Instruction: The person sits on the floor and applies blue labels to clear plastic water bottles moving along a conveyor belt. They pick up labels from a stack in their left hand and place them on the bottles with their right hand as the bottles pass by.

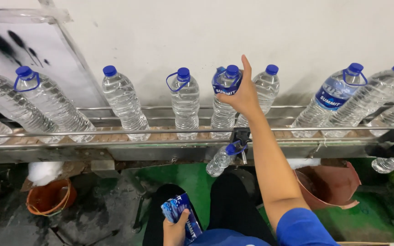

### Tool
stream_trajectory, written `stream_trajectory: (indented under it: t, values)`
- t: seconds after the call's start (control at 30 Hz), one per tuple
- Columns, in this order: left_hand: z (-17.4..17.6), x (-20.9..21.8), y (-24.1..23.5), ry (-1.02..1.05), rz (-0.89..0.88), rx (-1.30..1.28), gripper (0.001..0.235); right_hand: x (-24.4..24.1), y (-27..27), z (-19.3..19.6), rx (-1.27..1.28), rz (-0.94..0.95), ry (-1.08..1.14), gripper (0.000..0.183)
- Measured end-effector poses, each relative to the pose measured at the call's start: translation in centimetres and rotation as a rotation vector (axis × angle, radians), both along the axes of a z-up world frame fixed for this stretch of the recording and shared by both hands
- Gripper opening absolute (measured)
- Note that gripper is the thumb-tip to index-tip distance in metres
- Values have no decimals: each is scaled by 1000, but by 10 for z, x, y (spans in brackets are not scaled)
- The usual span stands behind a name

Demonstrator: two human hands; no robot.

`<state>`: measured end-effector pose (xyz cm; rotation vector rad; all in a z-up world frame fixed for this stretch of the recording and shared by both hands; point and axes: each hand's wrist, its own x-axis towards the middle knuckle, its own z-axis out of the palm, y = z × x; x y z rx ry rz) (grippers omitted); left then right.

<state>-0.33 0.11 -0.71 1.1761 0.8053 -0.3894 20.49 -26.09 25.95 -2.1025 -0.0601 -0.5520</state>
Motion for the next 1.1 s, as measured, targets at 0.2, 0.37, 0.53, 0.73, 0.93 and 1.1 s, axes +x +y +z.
stream_trajectory:
  t: [0.2, 0.37, 0.53, 0.73, 0.93, 1.1]
  values:
    - [14, 7, -20, 51, -83, 66, 38, -11, -11, -59, 144, -226, 47, 125]
    - [-5, 11, -25, -26, 0, 105, 34, -22, -33, -78, 112, -303, 1, 126]
    - [-25, 28, -17, 112, 52, 265, 67, -93, 51, -157, 37, -287, -323, 86]
    - [-15, 26, 2, -68, 263, -10, 53, -131, 94, -219, 82, 769, 665, 29]
    - [-55, 12, 1, -355, 234, -261, 32, -97, 85, -67, 38, 1323, 369, 27]
    - [7, -11, 0, -118, 164, -370, 21, 20, 55, -1, -404, 60, -613, 28]
